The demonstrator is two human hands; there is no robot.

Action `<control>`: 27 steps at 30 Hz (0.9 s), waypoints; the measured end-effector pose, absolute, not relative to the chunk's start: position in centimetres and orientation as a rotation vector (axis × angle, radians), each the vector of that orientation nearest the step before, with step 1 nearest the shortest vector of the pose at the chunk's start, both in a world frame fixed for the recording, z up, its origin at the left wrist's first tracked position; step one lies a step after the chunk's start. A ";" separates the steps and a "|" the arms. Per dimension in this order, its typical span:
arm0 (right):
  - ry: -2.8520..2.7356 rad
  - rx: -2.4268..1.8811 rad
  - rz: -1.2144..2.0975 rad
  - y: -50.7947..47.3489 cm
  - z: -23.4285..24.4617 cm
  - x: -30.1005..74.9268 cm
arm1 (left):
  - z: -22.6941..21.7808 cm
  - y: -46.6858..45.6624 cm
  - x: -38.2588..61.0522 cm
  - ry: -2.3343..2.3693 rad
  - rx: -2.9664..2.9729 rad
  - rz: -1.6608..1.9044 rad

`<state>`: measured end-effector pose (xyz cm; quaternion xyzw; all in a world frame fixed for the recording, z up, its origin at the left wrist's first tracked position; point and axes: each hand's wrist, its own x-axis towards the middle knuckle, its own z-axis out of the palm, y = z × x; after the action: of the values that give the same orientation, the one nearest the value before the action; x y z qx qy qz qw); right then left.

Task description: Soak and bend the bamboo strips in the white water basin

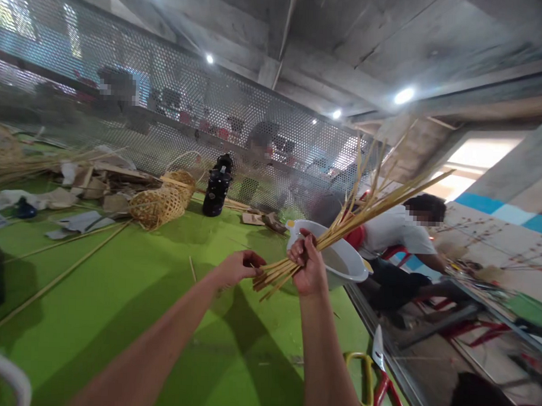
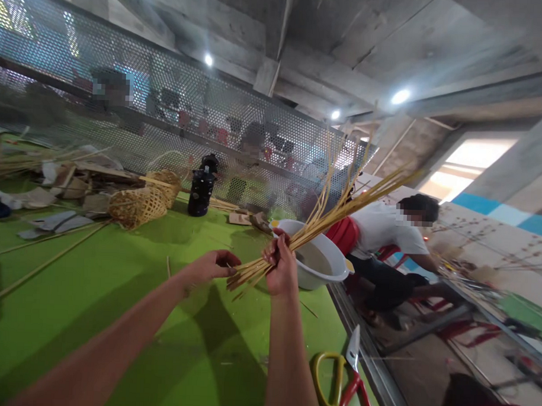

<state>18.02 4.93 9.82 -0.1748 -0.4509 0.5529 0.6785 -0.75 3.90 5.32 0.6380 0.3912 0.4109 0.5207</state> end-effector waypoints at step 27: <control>-1.037 -0.447 1.134 4.6 10.5 18.7 | 5.5 3.9 -1.4 1.164 1.489 0.995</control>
<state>18.66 4.56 10.53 -0.2002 -0.4650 0.5085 0.6965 -1.36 3.90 5.52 0.6108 0.4776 0.4081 0.4820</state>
